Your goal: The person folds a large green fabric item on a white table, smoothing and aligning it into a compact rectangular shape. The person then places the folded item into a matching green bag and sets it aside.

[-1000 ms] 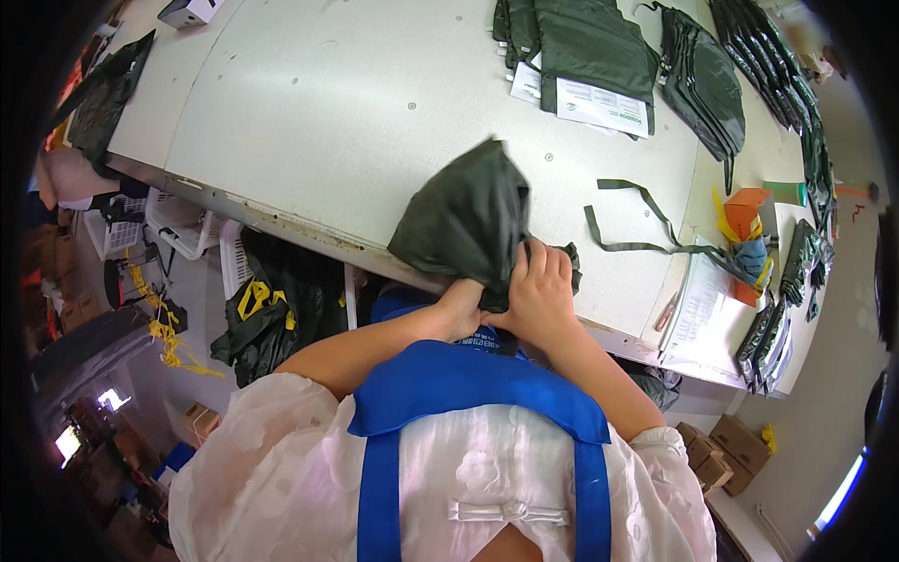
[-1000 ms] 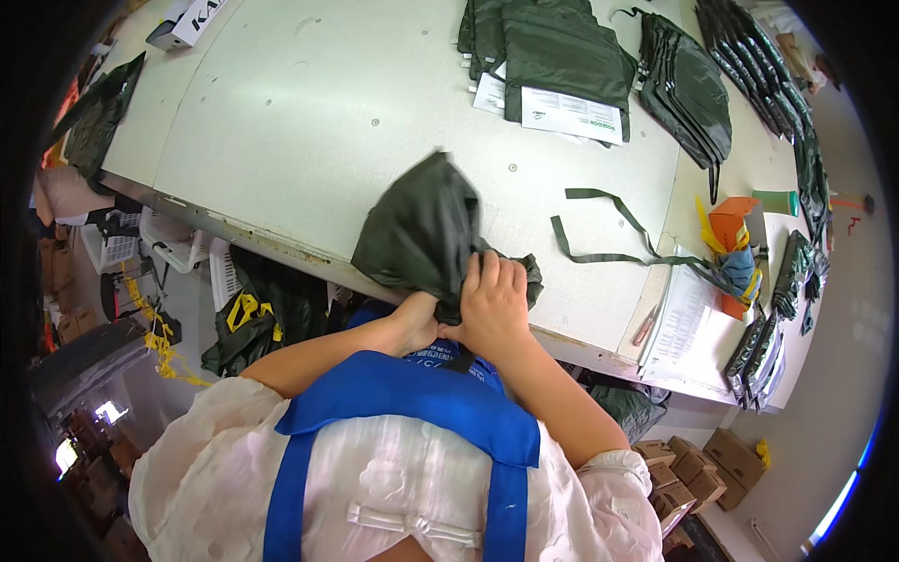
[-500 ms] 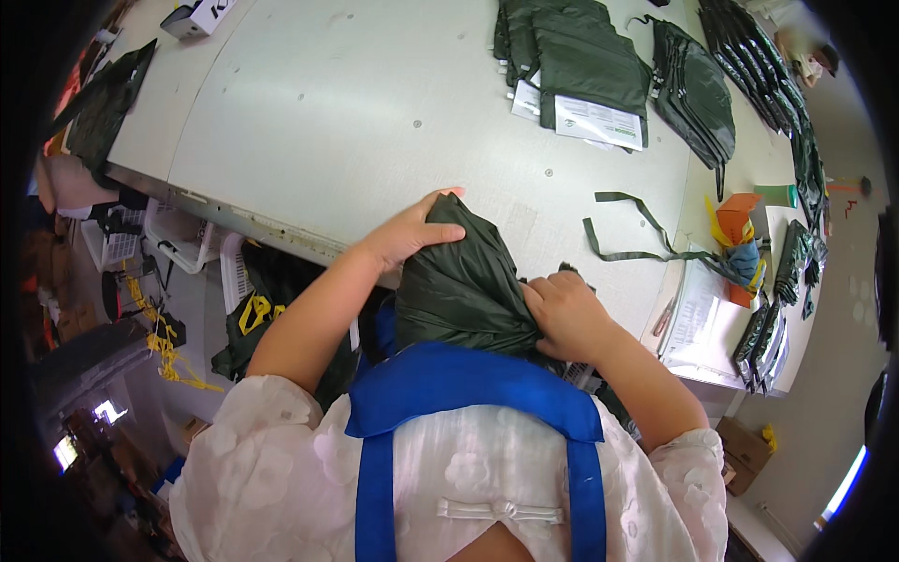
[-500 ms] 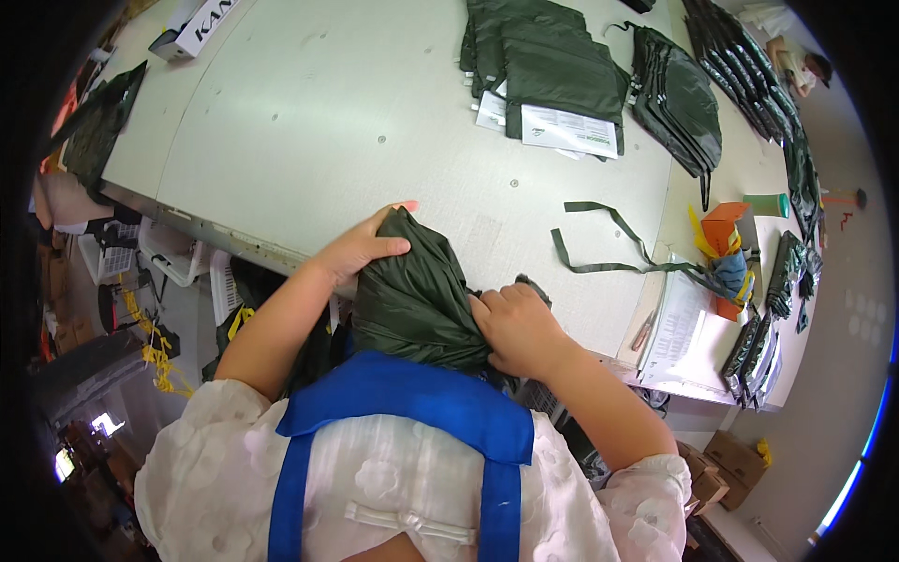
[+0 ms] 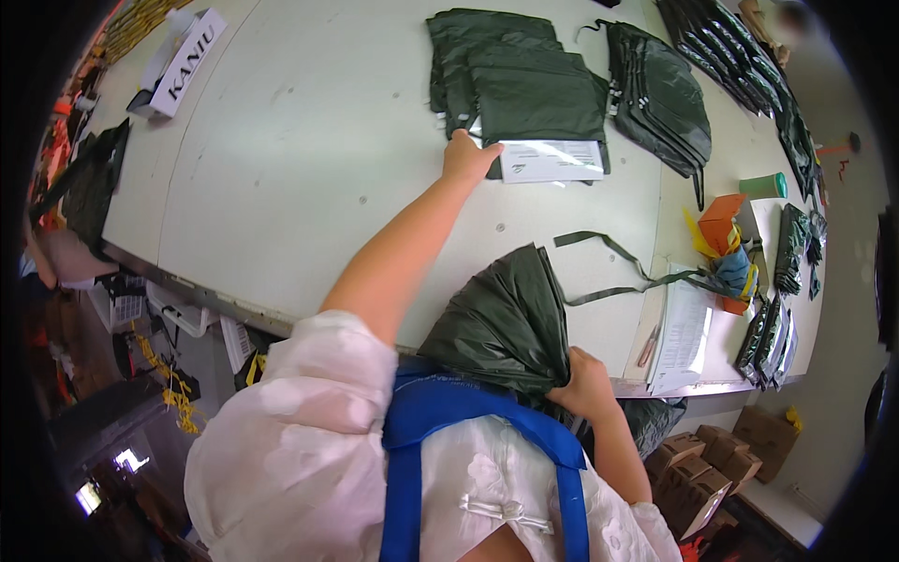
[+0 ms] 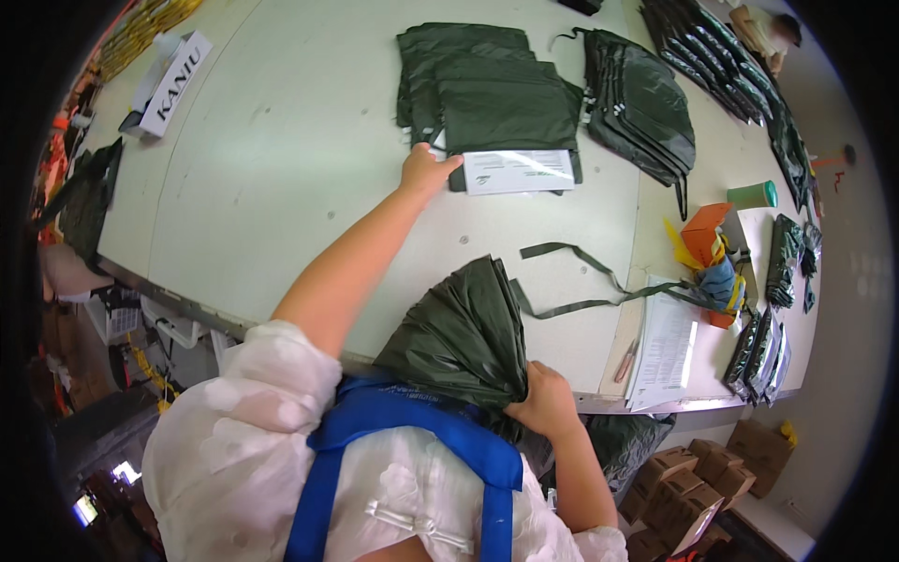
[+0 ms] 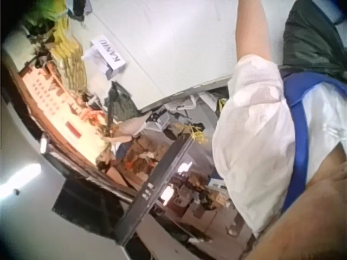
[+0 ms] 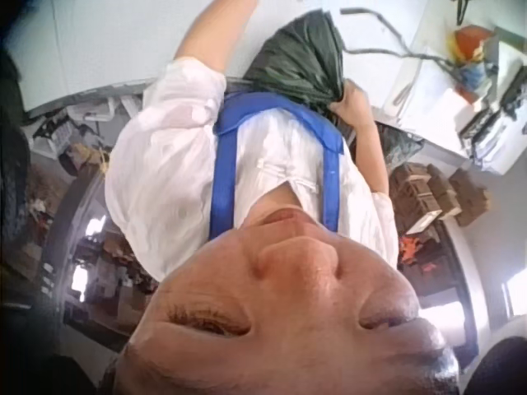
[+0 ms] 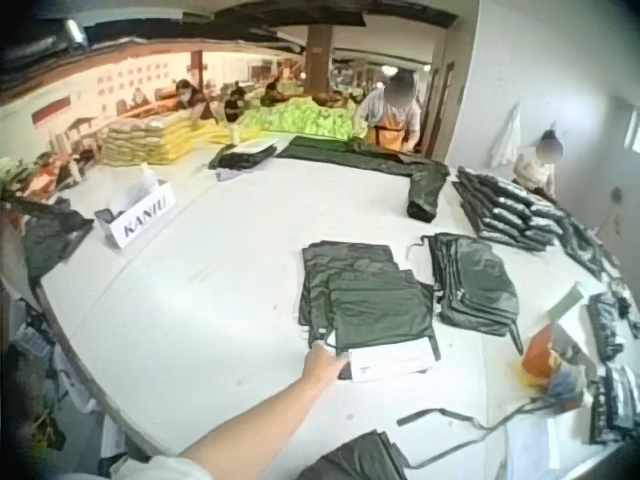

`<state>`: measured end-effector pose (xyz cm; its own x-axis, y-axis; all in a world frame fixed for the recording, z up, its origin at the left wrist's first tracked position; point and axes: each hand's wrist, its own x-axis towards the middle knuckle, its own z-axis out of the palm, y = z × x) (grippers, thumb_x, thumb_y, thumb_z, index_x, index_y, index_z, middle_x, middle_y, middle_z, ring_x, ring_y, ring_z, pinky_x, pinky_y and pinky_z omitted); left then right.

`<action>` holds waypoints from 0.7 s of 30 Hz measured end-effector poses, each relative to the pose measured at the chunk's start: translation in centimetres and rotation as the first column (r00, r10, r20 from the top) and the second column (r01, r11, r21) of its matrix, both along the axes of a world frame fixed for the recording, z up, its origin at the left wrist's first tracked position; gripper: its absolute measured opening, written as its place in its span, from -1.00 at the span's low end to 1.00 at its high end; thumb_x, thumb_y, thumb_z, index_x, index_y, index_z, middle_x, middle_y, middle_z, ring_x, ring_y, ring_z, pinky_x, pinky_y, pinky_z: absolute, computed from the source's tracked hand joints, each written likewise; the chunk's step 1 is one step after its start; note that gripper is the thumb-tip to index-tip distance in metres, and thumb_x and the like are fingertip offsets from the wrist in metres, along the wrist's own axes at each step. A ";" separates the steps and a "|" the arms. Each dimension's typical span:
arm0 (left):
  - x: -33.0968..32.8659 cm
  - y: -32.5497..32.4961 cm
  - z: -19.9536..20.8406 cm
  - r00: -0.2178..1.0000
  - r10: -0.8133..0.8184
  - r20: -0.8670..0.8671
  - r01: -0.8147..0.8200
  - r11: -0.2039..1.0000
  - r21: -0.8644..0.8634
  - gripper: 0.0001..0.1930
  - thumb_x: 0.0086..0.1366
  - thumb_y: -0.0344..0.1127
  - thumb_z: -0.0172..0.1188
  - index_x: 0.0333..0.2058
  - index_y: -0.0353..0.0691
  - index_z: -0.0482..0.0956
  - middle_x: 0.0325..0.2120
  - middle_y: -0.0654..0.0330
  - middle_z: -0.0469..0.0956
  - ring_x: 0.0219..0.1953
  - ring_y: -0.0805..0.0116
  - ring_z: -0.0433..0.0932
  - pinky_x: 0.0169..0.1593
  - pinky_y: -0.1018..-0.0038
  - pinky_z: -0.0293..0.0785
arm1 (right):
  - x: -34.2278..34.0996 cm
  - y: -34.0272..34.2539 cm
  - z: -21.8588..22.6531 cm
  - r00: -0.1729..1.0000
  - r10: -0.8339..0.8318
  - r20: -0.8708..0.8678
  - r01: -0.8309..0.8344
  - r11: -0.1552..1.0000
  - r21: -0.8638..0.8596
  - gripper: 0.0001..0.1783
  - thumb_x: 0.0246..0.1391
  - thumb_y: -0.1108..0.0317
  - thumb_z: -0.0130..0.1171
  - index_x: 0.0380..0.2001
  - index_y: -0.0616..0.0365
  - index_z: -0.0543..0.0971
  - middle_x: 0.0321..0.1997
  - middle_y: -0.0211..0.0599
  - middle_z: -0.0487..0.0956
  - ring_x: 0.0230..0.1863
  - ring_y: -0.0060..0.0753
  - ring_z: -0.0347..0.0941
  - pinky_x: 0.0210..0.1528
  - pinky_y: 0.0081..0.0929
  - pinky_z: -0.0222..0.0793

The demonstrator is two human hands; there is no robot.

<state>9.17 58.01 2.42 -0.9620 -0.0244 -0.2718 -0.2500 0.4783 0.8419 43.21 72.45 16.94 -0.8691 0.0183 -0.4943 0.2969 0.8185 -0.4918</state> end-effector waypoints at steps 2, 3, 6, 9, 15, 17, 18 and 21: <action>-0.7 3.2 3.3 0.998 0.011 0.066 0.005 0.973 -0.233 -0.26 0.00 -0.07 0.42 -0.01 -0.41 0.23 -0.05 -0.13 0.48 0.01 0.03 0.51 -0.05 0.20 0.50 | 0.5 0.5 -0.1 0.996 -0.088 -0.001 0.088 0.995 -0.041 -0.51 -0.43 0.30 0.35 -0.30 0.21 0.50 -0.35 -0.02 0.52 -0.24 0.11 0.47 -0.15 -0.15 0.41; -0.8 4.1 4.1 0.997 0.010 0.075 0.016 0.941 -0.337 -0.31 0.06 -0.13 0.36 0.01 -0.38 0.18 -0.14 -0.11 0.54 -0.04 0.05 0.55 -0.10 0.20 0.52 | 0.6 0.8 -0.4 0.994 -0.111 0.011 0.111 0.993 -0.047 -0.51 -0.42 0.30 0.35 -0.30 0.22 0.50 -0.33 -0.01 0.52 -0.23 0.12 0.48 -0.13 -0.18 0.42; -1.1 5.3 2.7 0.995 0.001 0.102 0.038 0.925 -0.377 -0.49 0.14 -0.25 0.26 -0.03 -0.35 0.25 -0.26 -0.04 0.60 -0.13 0.05 0.59 -0.13 0.21 0.53 | 0.4 1.5 -1.2 0.990 -0.137 0.034 0.139 0.988 -0.063 -0.51 -0.43 0.30 0.36 -0.30 0.23 0.49 -0.32 -0.01 0.53 -0.22 0.13 0.48 -0.13 -0.18 0.42; -1.9 4.3 -1.4 0.999 -0.048 -0.024 0.039 0.957 -0.289 -0.63 0.14 -0.37 0.15 -0.09 -0.36 0.33 -0.34 -0.05 0.62 -0.19 0.01 0.60 -0.13 0.22 0.52 | 0.2 2.4 -1.9 0.984 -0.177 0.003 0.176 0.976 -0.128 -0.50 -0.44 0.30 0.36 -0.30 0.24 0.50 -0.31 0.00 0.53 -0.22 0.13 0.48 -0.13 -0.19 0.41; -0.7 7.4 1.5 0.969 0.182 0.164 -0.191 0.981 0.039 -0.34 -0.07 -0.30 0.42 -0.06 -0.49 0.28 -0.11 -0.25 0.49 -0.08 -0.13 0.53 -0.03 0.22 0.49 | 0.4 3.2 -3.0 0.955 -0.298 -0.006 0.291 0.936 -0.199 -0.49 -0.43 0.33 0.35 -0.27 0.26 0.52 -0.28 0.00 0.54 -0.20 0.10 0.49 -0.11 -0.22 0.40; 0.1 8.7 3.6 0.931 0.211 0.298 -0.262 0.954 0.143 -0.35 -0.08 -0.37 0.43 -0.06 -0.51 0.27 -0.09 -0.22 0.48 -0.09 -0.06 0.54 -0.06 0.24 0.51 | 0.6 2.9 -3.2 0.944 -0.330 0.009 0.324 0.918 -0.228 -0.49 -0.43 0.33 0.36 -0.26 0.26 0.53 -0.28 0.00 0.55 -0.19 0.10 0.49 -0.11 -0.23 0.40; 0.6 9.2 5.1 0.898 0.215 0.384 -0.302 0.935 0.184 -0.39 -0.06 -0.39 0.41 -0.08 -0.51 0.30 -0.10 -0.21 0.48 -0.10 -0.04 0.54 -0.07 0.25 0.52 | 0.8 2.8 -3.3 0.940 -0.341 0.012 0.334 0.912 -0.240 -0.49 -0.43 0.33 0.36 -0.26 0.26 0.53 -0.28 0.00 0.55 -0.19 0.10 0.49 -0.10 -0.23 0.40; -0.4 10.6 1.9 0.863 0.145 0.483 -0.337 0.878 0.339 -0.54 0.00 -0.47 0.33 -0.12 -0.47 0.38 -0.12 -0.14 0.50 -0.13 0.02 0.55 -0.11 0.28 0.52 | 0.8 2.7 -3.2 0.947 -0.321 0.003 0.313 0.920 -0.235 -0.49 -0.42 0.32 0.36 -0.26 0.25 0.53 -0.29 0.00 0.55 -0.20 0.10 0.49 -0.10 -0.24 0.40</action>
<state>8.78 68.63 4.32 -0.7203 -0.0369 -0.6926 -0.6931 0.0002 0.7208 44.04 75.19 13.77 -0.8532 0.1852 -0.4877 0.5017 0.5476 -0.6697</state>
